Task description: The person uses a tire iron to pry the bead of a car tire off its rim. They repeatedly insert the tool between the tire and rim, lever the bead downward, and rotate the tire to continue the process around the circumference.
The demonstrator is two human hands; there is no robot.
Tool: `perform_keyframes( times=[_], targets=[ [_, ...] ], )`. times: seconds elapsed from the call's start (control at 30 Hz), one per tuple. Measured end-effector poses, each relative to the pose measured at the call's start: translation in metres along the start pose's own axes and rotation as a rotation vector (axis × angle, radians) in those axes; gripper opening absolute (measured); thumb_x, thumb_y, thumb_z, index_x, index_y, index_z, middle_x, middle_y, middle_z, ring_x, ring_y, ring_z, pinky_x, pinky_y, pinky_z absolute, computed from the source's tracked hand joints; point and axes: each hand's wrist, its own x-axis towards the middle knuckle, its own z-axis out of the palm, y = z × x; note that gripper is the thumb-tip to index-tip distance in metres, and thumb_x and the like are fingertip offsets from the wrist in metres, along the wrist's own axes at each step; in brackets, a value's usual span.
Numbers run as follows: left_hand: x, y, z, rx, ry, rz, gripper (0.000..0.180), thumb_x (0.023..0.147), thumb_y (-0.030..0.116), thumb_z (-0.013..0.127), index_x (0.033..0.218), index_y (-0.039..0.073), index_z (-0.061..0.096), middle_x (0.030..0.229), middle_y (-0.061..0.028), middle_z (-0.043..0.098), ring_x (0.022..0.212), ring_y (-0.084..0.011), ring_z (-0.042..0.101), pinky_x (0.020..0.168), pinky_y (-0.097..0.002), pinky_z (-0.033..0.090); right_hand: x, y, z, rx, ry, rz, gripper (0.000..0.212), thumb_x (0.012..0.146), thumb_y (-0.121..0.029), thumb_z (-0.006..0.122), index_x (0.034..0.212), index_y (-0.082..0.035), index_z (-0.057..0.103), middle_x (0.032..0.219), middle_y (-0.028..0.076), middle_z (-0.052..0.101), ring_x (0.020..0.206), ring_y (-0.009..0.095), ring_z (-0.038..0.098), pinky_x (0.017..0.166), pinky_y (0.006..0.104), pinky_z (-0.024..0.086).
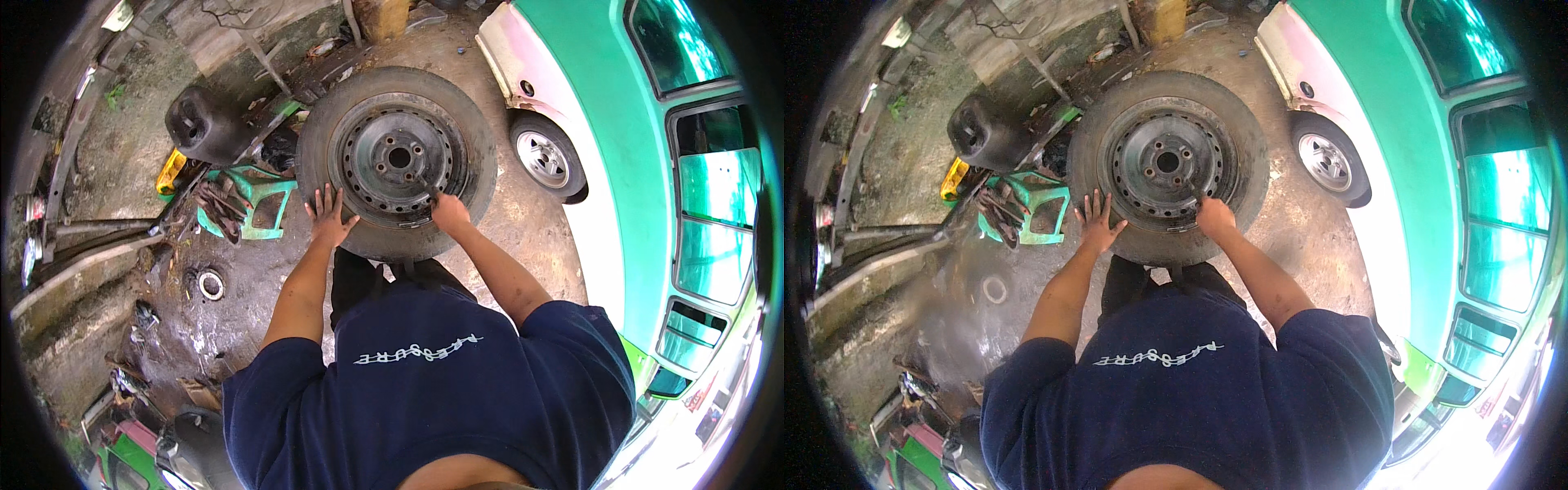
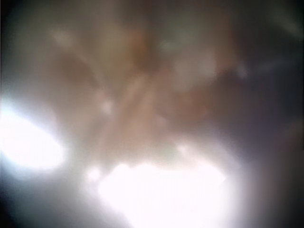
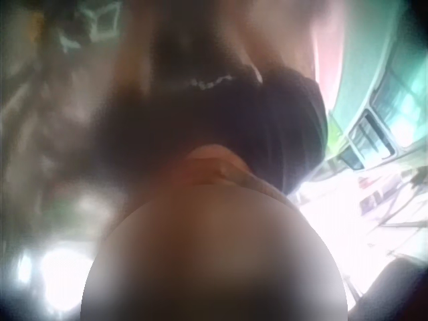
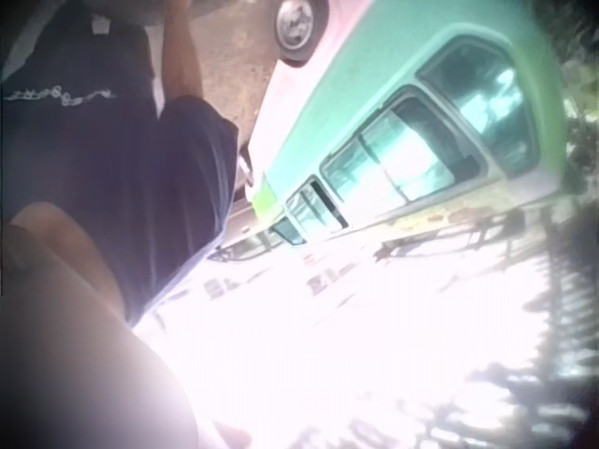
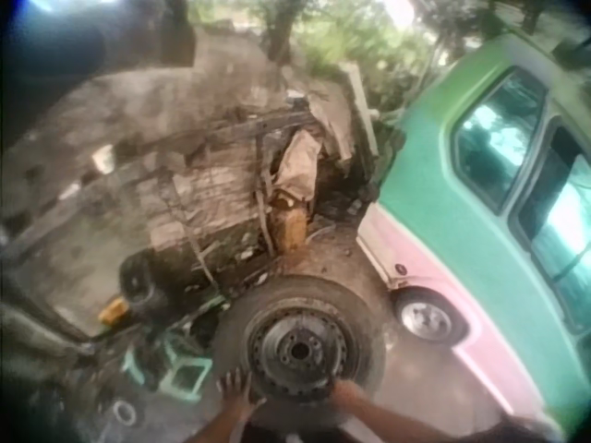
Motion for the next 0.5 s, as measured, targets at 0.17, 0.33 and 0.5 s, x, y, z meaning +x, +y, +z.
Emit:
perform_keyframes(
  times=[0.17,0.33,0.5],
  targets=[
    [0.040,-0.034,-0.028,0.029,0.117,0.097,0.091,0.085,0.068,0.045,0.153,0.022,0.004,0.159,-0.0079,-0.009,0.145,-0.0331,-0.008,0.113,-0.0595,-0.004,0.007,-0.009,-0.005,0.019,0.143,0.093,0.028,0.087,-0.023,0.053,0.109,-0.006,0.062,0.095,0.025,0.066,0.092,0.040,0.065,0.080,0.0486,0.053],
    [0.093,-0.053,-0.083,0.150,-0.012,0.122,0.105,0.078,0.069,0.056,0.152,0.022,-0.003,0.158,-0.0108,-0.015,0.145,-0.0340,-0.012,0.112,-0.0589,-0.004,0.018,-0.031,0.009,0.115,0.136,0.318,0.031,0.088,-0.023,0.054,0.114,-0.007,0.060,0.097,0.025,0.066,0.094,0.041,0.064,0.082,0.0494,0.052],
    [0.098,-0.059,-0.091,0.084,-0.095,0.174,0.114,0.074,0.070,0.060,0.151,0.024,-0.010,0.155,-0.0132,-0.022,0.143,-0.0360,-0.016,0.112,-0.0600,-0.003,-0.001,-0.052,0.034,0.182,0.139,0.449,0.041,0.089,-0.022,0.050,0.129,-0.021,0.054,0.101,0.024,0.065,0.097,0.040,0.063,0.082,0.0506,0.051]
  ],
)
